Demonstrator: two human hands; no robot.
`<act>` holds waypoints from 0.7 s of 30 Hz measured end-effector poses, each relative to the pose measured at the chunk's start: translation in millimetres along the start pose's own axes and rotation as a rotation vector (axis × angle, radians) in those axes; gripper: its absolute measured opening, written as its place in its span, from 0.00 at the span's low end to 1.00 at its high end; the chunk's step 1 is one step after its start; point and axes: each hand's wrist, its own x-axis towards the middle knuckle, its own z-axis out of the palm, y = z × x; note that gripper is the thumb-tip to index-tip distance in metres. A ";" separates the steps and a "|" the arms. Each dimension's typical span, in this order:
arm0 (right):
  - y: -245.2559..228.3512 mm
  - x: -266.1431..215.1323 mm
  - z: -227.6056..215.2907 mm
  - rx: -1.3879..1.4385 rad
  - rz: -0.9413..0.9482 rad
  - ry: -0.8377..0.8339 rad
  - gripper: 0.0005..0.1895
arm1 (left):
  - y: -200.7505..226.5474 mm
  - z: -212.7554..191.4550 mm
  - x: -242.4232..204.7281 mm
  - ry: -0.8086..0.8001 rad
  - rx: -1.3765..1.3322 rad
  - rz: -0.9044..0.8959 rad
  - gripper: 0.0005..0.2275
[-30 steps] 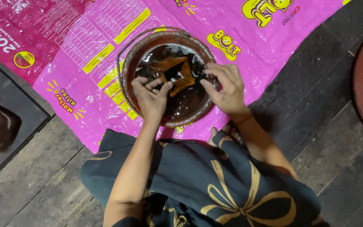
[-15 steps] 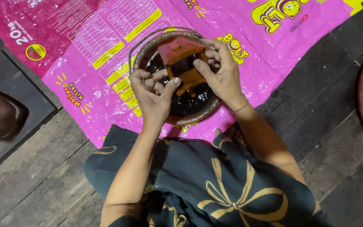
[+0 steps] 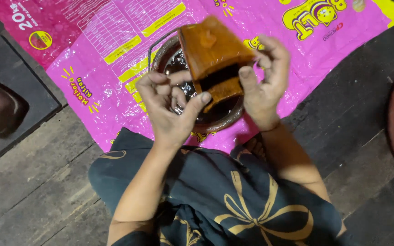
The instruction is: Preparing a workspace with a plastic sheet, pouring wood stain into a bowl, and dipping small wooden components into the stain to coat them.
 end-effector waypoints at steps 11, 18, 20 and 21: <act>82.5 -57.8 13.0 -0.029 0.062 0.053 0.24 | -107.4 -21.2 -30.0 0.035 0.094 -0.194 0.34; 77.2 -65.9 12.7 0.002 0.177 0.090 0.30 | -107.0 -15.2 -37.9 0.038 0.095 -0.222 0.30; 76.2 -61.3 14.8 0.007 0.168 0.089 0.30 | -106.5 -15.0 -34.3 0.047 0.089 -0.213 0.29; 75.2 -58.1 15.5 0.000 0.170 0.071 0.29 | -110.7 -16.0 -32.7 0.046 0.093 -0.202 0.30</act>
